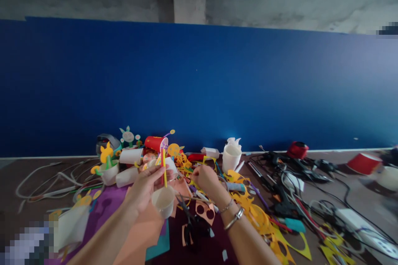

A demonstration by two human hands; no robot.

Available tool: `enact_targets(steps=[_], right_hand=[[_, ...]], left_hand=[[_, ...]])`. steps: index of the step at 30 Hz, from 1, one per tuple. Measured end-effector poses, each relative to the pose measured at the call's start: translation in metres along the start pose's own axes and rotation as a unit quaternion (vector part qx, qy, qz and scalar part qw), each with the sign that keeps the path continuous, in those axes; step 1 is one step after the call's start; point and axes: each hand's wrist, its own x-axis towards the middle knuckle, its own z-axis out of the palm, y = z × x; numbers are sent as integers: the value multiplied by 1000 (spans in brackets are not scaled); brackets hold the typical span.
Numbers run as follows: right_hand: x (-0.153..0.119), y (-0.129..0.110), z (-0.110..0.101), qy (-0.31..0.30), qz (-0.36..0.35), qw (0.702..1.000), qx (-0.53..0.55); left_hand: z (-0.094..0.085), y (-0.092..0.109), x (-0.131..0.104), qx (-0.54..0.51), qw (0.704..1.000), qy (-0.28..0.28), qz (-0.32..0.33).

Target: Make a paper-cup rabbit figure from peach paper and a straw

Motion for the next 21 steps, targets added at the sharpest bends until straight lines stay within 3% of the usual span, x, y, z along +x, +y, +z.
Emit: enact_targets(steps=[4, 8, 13, 18, 21], right_hand=[[-5, -3, 30, -8, 4, 999, -49], [-7, -5, 43, -2, 11, 997, -81], [1, 4, 37, -20, 33, 994, -98], [23, 18, 20, 31, 80, 990, -111], [34, 21, 15, 25, 83, 991, -105]], left_hand=[[-1, 0, 0, 2, 1000, 5, 1], [-1, 0, 1, -1, 1000, 9, 10], [-2, -1, 3, 4, 1000, 7, 26], [-3, -2, 4, 0, 1000, 4, 29], [-5, -2, 5, -4, 1000, -3, 30]])
